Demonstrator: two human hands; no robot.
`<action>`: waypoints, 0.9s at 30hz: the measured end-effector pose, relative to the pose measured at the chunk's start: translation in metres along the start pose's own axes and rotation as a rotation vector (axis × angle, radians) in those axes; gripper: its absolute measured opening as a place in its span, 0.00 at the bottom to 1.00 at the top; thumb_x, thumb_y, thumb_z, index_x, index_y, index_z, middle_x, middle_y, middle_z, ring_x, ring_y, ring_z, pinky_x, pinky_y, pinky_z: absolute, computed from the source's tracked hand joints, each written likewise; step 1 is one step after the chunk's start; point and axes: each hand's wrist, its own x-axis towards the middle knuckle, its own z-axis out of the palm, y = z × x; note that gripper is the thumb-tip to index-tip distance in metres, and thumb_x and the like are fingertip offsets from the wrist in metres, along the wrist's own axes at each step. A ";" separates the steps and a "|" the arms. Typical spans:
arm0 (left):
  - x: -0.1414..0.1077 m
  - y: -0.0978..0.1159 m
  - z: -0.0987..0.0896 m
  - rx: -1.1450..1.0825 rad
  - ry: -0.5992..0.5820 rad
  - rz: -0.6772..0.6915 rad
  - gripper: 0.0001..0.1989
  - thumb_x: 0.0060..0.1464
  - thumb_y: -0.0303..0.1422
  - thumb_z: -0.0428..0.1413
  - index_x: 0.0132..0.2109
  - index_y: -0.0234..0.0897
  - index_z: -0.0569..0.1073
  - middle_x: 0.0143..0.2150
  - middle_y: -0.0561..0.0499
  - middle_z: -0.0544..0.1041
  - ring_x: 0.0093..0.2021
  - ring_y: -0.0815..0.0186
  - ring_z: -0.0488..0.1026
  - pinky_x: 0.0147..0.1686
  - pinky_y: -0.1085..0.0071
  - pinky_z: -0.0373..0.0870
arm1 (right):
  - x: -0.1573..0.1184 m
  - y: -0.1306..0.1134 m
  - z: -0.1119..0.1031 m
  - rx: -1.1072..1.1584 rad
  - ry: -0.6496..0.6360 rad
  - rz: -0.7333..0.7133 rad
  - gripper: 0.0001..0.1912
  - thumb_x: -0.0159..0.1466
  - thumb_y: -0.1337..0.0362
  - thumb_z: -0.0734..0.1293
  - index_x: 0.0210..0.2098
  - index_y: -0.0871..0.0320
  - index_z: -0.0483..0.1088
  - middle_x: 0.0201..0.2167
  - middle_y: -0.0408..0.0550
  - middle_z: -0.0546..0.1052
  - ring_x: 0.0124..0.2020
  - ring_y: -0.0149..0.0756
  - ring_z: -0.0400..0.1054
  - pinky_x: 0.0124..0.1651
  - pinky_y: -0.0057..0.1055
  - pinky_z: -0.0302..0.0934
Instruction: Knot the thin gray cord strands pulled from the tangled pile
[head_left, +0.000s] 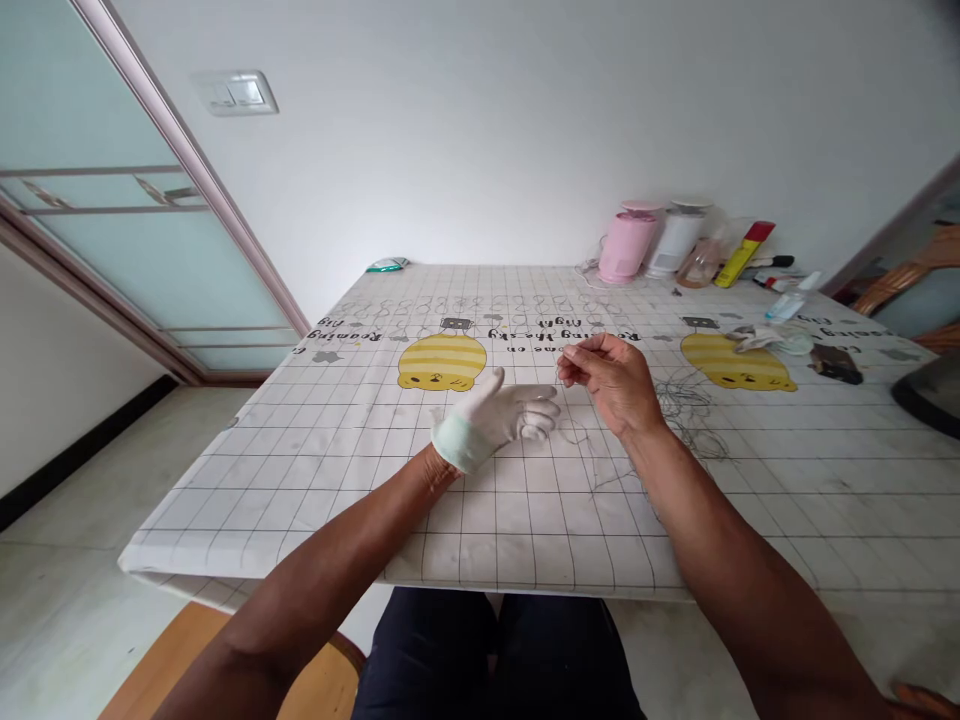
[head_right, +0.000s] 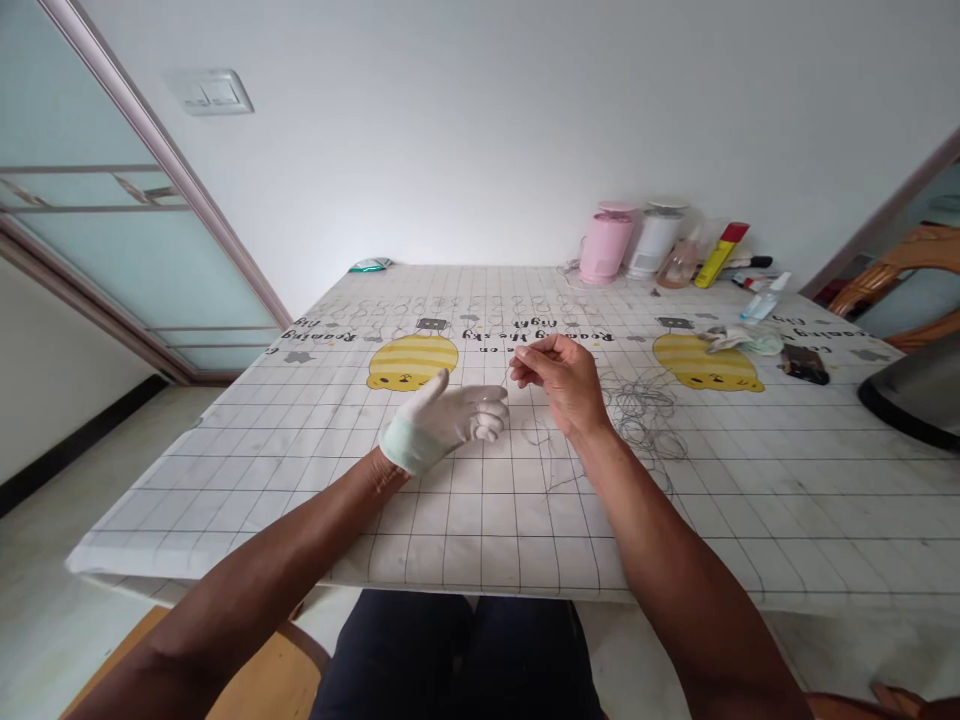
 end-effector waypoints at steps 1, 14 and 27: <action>0.000 0.002 0.000 0.022 0.045 0.027 0.29 0.58 0.56 0.60 0.50 0.32 0.80 0.45 0.36 0.82 0.43 0.54 0.79 0.44 0.59 0.72 | 0.001 0.003 -0.001 0.033 0.028 0.040 0.15 0.58 0.58 0.82 0.32 0.56 0.75 0.32 0.48 0.83 0.31 0.35 0.77 0.34 0.32 0.71; -0.007 -0.003 0.021 0.772 0.593 0.401 0.10 0.58 0.35 0.66 0.46 0.41 0.87 0.49 0.48 0.85 0.43 0.63 0.80 0.51 0.66 0.76 | -0.006 0.039 0.022 0.145 -0.054 0.435 0.12 0.50 0.67 0.81 0.26 0.59 0.74 0.26 0.53 0.82 0.26 0.37 0.77 0.25 0.29 0.69; 0.006 0.002 -0.005 0.325 0.607 0.245 0.15 0.59 0.38 0.65 0.46 0.30 0.83 0.34 0.46 0.84 0.30 0.66 0.80 0.37 0.66 0.78 | -0.021 0.043 0.037 -0.230 -0.083 0.063 0.14 0.65 0.55 0.76 0.44 0.56 0.78 0.27 0.46 0.81 0.25 0.38 0.77 0.24 0.32 0.70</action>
